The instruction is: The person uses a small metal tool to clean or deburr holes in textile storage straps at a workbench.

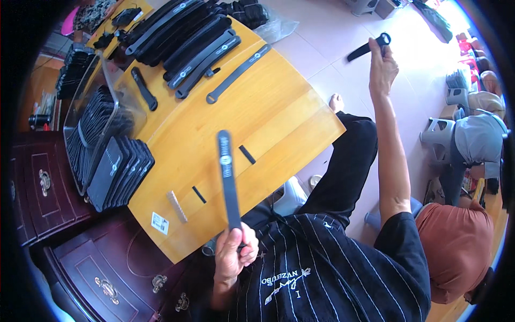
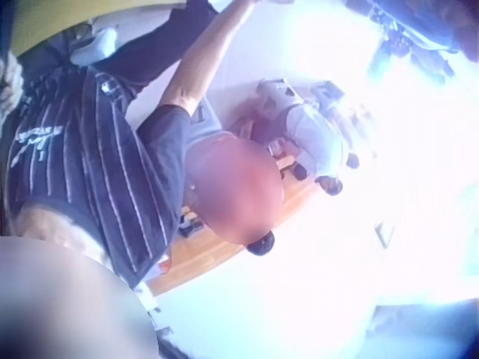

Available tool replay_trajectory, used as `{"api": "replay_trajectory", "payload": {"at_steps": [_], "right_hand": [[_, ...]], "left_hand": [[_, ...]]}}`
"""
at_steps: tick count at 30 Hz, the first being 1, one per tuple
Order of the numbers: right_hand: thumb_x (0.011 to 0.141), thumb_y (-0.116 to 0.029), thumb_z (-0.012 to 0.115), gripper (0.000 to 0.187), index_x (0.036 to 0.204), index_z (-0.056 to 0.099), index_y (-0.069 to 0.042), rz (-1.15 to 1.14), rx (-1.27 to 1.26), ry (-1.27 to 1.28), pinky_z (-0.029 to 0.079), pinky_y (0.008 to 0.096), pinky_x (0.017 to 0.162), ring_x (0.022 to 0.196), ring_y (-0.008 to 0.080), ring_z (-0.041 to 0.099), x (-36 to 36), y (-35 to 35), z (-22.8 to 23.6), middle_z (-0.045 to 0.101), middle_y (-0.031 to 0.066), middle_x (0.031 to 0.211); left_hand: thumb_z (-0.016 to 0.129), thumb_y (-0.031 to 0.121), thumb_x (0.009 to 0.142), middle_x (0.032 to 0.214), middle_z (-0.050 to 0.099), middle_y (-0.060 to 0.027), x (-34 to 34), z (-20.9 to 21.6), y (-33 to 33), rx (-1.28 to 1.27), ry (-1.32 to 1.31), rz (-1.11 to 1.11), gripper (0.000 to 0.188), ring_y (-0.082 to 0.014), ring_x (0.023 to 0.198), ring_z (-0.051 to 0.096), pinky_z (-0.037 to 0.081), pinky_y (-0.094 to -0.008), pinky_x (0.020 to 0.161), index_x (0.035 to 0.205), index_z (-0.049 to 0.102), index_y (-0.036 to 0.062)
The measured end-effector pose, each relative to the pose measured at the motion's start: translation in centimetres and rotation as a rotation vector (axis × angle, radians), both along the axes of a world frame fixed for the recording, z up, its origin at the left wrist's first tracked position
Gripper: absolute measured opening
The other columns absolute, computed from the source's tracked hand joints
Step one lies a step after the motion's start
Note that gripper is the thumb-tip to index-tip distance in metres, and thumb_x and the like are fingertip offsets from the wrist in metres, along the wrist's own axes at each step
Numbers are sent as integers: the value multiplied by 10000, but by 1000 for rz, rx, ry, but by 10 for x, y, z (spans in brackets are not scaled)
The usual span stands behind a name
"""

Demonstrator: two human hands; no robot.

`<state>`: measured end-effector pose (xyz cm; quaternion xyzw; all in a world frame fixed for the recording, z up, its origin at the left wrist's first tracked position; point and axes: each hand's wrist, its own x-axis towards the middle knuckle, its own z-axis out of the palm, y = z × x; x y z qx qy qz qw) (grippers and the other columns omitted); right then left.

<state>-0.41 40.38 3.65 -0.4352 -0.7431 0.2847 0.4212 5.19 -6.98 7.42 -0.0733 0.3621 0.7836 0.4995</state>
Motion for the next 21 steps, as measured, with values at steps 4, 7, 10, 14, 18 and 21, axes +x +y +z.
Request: {"api": "replay_trajectory", "payload": {"at_steps": [4,7,10,14,18,21], "right_hand": [[866,-283,638,195,878,612,-90,188,526,-29,455,371,563,624,257,593,-11,-51,-17,593,88,728],[877,-217,595,137,887,500,-119,400,467,-242,486,419,578,704,313,614,-27,-111,-21,572,77,817],[882,-175,575,126,923,507,-77,522,340,-363,505,395,621,775,311,624,-43,-148,-27,596,98,883],[868,-159,567,121,910,492,-74,613,305,-406,506,411,629,769,315,627,-58,-179,-32,596,100,875],[863,-159,563,125,914,495,-67,676,250,-455,506,410,627,760,309,632,-69,-199,-38,596,106,865],[863,-152,561,126,920,507,-54,713,260,-437,507,405,636,769,305,635,-72,-210,-36,609,117,879]], "left_hand": [[439,414,969,567,357,-21,-10,-6,10,4,128,38,366,-77,413,287,248,-217,349,834,413,74],[423,421,973,564,355,-24,-17,-8,13,21,196,24,371,-79,412,289,247,-219,348,838,411,75],[443,384,972,596,378,-30,-18,-13,11,69,169,45,353,-79,438,309,269,-221,377,873,431,46],[351,476,979,558,347,-17,-16,-19,12,31,200,34,446,-82,409,281,239,-221,351,980,446,40],[211,540,977,564,333,-16,-19,-25,8,126,99,95,602,-89,421,262,248,-238,360,1201,413,19],[238,451,999,580,340,-23,-24,-27,8,136,148,155,505,-102,431,268,254,-240,363,1191,420,20]]}}
